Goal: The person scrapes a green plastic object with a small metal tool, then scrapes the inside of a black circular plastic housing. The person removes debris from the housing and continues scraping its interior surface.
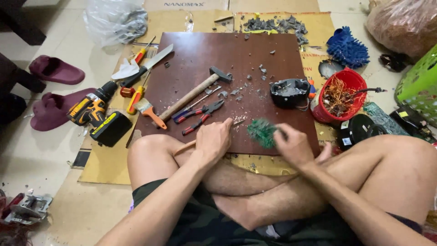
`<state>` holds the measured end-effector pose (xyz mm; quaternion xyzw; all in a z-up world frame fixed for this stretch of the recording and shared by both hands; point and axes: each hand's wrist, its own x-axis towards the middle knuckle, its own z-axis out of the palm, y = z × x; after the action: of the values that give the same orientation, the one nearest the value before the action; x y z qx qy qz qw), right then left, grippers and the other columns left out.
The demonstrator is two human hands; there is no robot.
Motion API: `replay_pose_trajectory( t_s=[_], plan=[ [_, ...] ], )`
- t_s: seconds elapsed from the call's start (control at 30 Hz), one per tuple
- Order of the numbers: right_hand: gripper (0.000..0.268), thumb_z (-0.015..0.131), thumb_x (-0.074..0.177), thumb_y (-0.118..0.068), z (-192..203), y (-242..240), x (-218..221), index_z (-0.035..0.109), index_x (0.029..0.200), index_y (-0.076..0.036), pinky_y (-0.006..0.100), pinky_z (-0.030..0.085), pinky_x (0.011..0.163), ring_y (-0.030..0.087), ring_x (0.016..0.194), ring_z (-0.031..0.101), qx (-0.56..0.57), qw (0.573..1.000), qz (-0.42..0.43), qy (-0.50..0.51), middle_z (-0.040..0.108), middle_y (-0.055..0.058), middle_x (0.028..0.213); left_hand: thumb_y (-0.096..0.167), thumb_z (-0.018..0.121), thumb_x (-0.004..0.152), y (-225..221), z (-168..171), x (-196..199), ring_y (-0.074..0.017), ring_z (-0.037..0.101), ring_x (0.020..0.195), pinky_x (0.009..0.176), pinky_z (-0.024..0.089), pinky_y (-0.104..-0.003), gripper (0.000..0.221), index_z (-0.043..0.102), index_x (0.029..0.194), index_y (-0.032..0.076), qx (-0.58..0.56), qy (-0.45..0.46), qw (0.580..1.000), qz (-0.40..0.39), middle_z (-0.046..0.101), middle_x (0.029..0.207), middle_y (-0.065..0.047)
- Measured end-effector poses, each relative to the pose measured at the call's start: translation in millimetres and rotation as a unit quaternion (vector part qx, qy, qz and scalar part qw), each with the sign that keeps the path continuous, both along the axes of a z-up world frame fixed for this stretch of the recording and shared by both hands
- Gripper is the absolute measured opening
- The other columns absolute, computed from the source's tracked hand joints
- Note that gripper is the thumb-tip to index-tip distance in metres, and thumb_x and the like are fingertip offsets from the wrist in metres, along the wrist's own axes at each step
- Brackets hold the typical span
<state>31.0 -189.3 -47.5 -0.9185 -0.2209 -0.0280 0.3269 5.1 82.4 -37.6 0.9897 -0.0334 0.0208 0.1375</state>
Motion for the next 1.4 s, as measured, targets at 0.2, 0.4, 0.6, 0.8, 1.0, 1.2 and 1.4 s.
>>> replay_pose_trajectory(
  t_s=[0.2, 0.4, 0.6, 0.8, 1.0, 1.2, 1.4],
  plan=[
    [0.044, 0.065, 0.100, -0.026, -42.7, -33.4, 31.0, 0.067, 0.141, -0.010, 0.039, 0.065, 0.065, 0.035, 0.073, 0.079, 0.156, 0.902, -0.262, 0.307, 0.078, 0.020, 0.113, 0.024, 0.043, 0.099, -24.5, -22.5, -2.6, -0.0297, 0.075, 0.097, 0.089, 0.059, -0.050, 0.030, 0.067, 0.117, 0.031, 0.022, 0.014, 1.000, -0.001, 0.074, 0.093, -0.003],
    [0.084, 0.076, 0.086, -0.055, -14.4, -15.4, 22.6, 0.053, 0.155, -0.012, 0.058, 0.047, 0.113, 0.047, 0.140, 0.049, -0.090, 0.961, -0.213, 0.153, 0.046, 0.019, 0.150, 0.024, 0.047, 0.098, -39.4, -31.9, -2.4, -0.0265, 0.073, 0.105, 0.098, 0.053, -0.053, 0.027, 0.068, 0.114, 0.031, 0.040, 0.037, 0.998, -0.019, 0.075, 0.097, 0.000],
    [0.092, 0.072, 0.087, -0.062, -19.9, -1.9, 16.4, 0.044, 0.161, -0.014, 0.059, 0.050, 0.109, 0.041, 0.147, 0.044, -0.233, 0.956, -0.102, 0.149, 0.043, 0.014, 0.161, 0.020, 0.048, 0.097, -55.0, -21.7, 10.6, -0.0349, 0.080, 0.091, 0.082, 0.062, -0.054, 0.030, 0.072, 0.114, 0.025, 0.000, 0.097, 0.995, -0.022, 0.078, 0.090, -0.006],
    [0.092, 0.078, 0.082, -0.060, -40.8, -9.9, 26.7, 0.049, 0.156, -0.014, 0.061, 0.054, 0.105, 0.041, 0.141, 0.049, -0.221, 0.963, -0.093, 0.121, 0.048, 0.013, 0.155, 0.018, 0.050, 0.097, -70.8, -38.4, 27.7, -0.0399, 0.080, 0.086, 0.069, 0.064, -0.057, 0.031, 0.079, 0.106, 0.019, -0.004, 0.101, 0.995, 0.006, 0.079, 0.082, -0.013],
    [0.097, 0.077, 0.071, -0.071, -56.3, -12.6, 37.7, 0.052, 0.154, -0.027, 0.054, 0.058, 0.097, 0.032, 0.138, 0.050, -0.244, 0.953, -0.120, 0.135, 0.050, 0.003, 0.151, 0.018, 0.053, 0.097, -70.8, -8.0, 21.4, -0.0383, 0.080, 0.092, 0.075, 0.064, -0.055, 0.031, 0.082, 0.109, 0.017, -0.004, 0.122, 0.992, 0.029, 0.081, 0.087, -0.015],
    [0.094, 0.080, 0.069, -0.067, -55.2, -8.3, 38.1, 0.057, 0.151, -0.025, 0.052, 0.060, 0.094, 0.033, 0.134, 0.052, -0.235, 0.954, -0.129, 0.131, 0.054, 0.004, 0.146, 0.021, 0.052, 0.097, -63.1, -1.8, 13.1, -0.0394, 0.080, 0.093, 0.076, 0.064, -0.056, 0.032, 0.082, 0.110, 0.017, 0.000, 0.135, 0.991, 0.020, 0.081, 0.089, -0.016],
    [0.095, 0.079, 0.070, -0.067, -56.4, -8.2, 37.8, 0.055, 0.152, -0.024, 0.054, 0.059, 0.095, 0.034, 0.136, 0.051, -0.233, 0.954, -0.127, 0.136, 0.053, 0.006, 0.147, 0.020, 0.055, 0.094, -69.5, 9.2, 11.7, -0.0385, 0.080, 0.095, 0.075, 0.064, -0.056, 0.030, 0.083, 0.103, 0.015, 0.010, 0.169, 0.985, 0.040, 0.081, 0.088, -0.016]
  ],
)
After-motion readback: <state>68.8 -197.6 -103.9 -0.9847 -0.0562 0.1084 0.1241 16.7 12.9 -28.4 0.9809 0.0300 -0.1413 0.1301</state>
